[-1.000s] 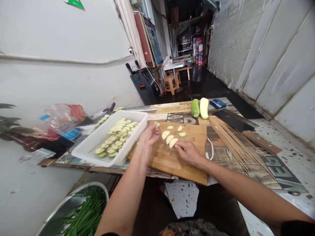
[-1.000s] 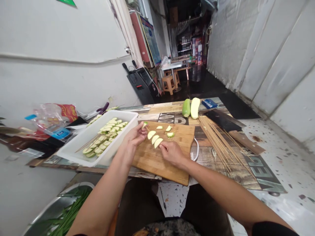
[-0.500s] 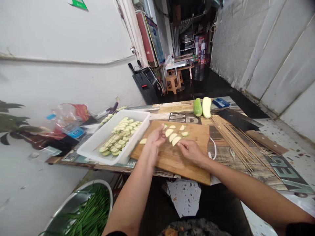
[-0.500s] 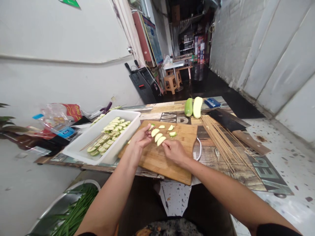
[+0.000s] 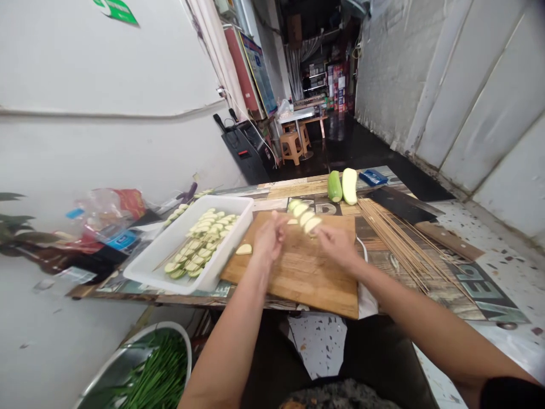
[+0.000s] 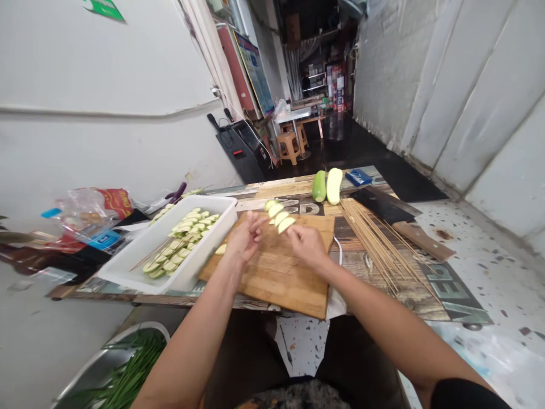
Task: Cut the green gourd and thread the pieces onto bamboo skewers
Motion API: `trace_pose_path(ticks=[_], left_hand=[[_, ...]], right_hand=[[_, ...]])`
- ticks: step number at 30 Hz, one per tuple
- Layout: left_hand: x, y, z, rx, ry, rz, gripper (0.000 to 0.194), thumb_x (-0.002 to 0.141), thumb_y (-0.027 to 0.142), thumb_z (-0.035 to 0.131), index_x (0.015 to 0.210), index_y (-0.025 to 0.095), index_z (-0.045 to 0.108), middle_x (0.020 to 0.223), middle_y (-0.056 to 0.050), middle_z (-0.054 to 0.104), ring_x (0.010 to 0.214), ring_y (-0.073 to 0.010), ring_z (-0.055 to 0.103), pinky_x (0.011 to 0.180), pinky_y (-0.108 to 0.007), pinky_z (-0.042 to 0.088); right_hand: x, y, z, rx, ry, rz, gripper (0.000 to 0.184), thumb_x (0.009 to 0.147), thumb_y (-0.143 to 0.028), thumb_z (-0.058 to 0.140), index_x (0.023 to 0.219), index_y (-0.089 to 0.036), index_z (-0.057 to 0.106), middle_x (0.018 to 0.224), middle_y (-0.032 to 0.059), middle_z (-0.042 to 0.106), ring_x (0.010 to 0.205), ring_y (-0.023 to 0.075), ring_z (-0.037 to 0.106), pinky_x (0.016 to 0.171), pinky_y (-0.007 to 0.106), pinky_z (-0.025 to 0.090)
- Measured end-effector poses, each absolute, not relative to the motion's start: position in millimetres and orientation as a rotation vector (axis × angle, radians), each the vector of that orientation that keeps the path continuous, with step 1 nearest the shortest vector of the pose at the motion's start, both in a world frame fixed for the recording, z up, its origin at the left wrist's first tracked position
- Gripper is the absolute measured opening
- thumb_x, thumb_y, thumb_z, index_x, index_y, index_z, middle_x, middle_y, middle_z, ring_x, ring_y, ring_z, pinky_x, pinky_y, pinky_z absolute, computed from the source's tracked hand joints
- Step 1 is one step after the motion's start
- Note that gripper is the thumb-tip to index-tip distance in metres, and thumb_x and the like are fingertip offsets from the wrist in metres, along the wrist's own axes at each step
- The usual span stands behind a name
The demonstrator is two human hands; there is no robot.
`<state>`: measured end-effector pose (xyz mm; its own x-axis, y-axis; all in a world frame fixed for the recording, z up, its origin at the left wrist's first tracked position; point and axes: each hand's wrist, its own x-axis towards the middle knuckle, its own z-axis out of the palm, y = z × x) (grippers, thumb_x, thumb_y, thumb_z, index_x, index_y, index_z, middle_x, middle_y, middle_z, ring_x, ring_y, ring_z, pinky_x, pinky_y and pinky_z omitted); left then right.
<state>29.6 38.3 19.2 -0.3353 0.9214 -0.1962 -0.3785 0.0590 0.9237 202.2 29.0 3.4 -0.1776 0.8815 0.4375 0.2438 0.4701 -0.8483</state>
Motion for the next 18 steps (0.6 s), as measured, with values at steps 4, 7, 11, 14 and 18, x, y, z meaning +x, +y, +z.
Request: trace_pose_path(ticks=[4, 7, 11, 14, 18], left_hand=[[35.7, 38.8, 15.5, 1.539, 1.596, 1.320, 0.033, 0.068, 0.031, 0.065, 0.098, 0.019, 0.063, 0.083, -0.002, 0.066, 0.065, -0.0112, 0.055, 0.063, -0.022, 0.042], [51.9, 42.1, 12.2, 1.813, 1.537, 0.996, 0.026, 0.061, 0.024, 0.070, 0.087, 0.020, 0.068, 0.084, -0.003, 0.067, 0.077, -0.0170, 0.057, 0.078, -0.028, 0.040], [69.8, 47.5, 6.9, 1.761, 1.537, 0.960, 0.009, 0.055, 0.016, 0.071, 0.058, 0.017, 0.062, 0.076, -0.007, 0.065, 0.088, -0.0230, 0.055, 0.081, -0.031, 0.037], [68.6, 48.7, 4.3, 1.623, 1.523, 1.045, 0.011, 0.056, 0.014, 0.071, 0.055, 0.016, 0.060, 0.069, -0.006, 0.062, 0.085, -0.0222, 0.056, 0.074, -0.028, 0.040], [48.5, 46.6, 6.2, 1.353, 1.457, 1.205, 0.008, 0.068, 0.023, 0.064, 0.072, 0.016, 0.063, 0.070, -0.004, 0.062, 0.070, -0.0151, 0.057, 0.061, -0.023, 0.042]], right_hand=[[222.3, 55.5, 8.2, -1.099, -1.417, 0.729, 0.031, 0.082, -0.031, 0.035, 0.079, -0.013, 0.061, 0.047, -0.0054, 0.037, 0.043, 0.0094, 0.031, 0.043, 0.021, 0.025], [224.9, 63.5, 2.3, -1.142, -1.330, 0.715, 0.033, 0.080, -0.031, 0.037, 0.080, -0.011, 0.062, 0.046, -0.0053, 0.038, 0.042, 0.0094, 0.032, 0.043, 0.021, 0.027], [219.6, 59.8, -1.9, -1.154, -1.339, 0.693, 0.029, 0.077, -0.029, 0.043, 0.075, -0.011, 0.065, 0.050, -0.0030, 0.045, 0.048, 0.0106, 0.039, 0.046, 0.021, 0.031], [217.2, 54.6, 1.3, -1.144, -1.378, 0.693, 0.030, 0.078, -0.029, 0.042, 0.076, -0.012, 0.066, 0.050, -0.0025, 0.046, 0.050, 0.0112, 0.041, 0.048, 0.021, 0.032], [213.8, 45.2, 6.2, -1.080, -1.498, 0.730, 0.030, 0.080, -0.029, 0.040, 0.076, -0.013, 0.065, 0.051, -0.0025, 0.047, 0.050, 0.0110, 0.041, 0.049, 0.021, 0.032]])
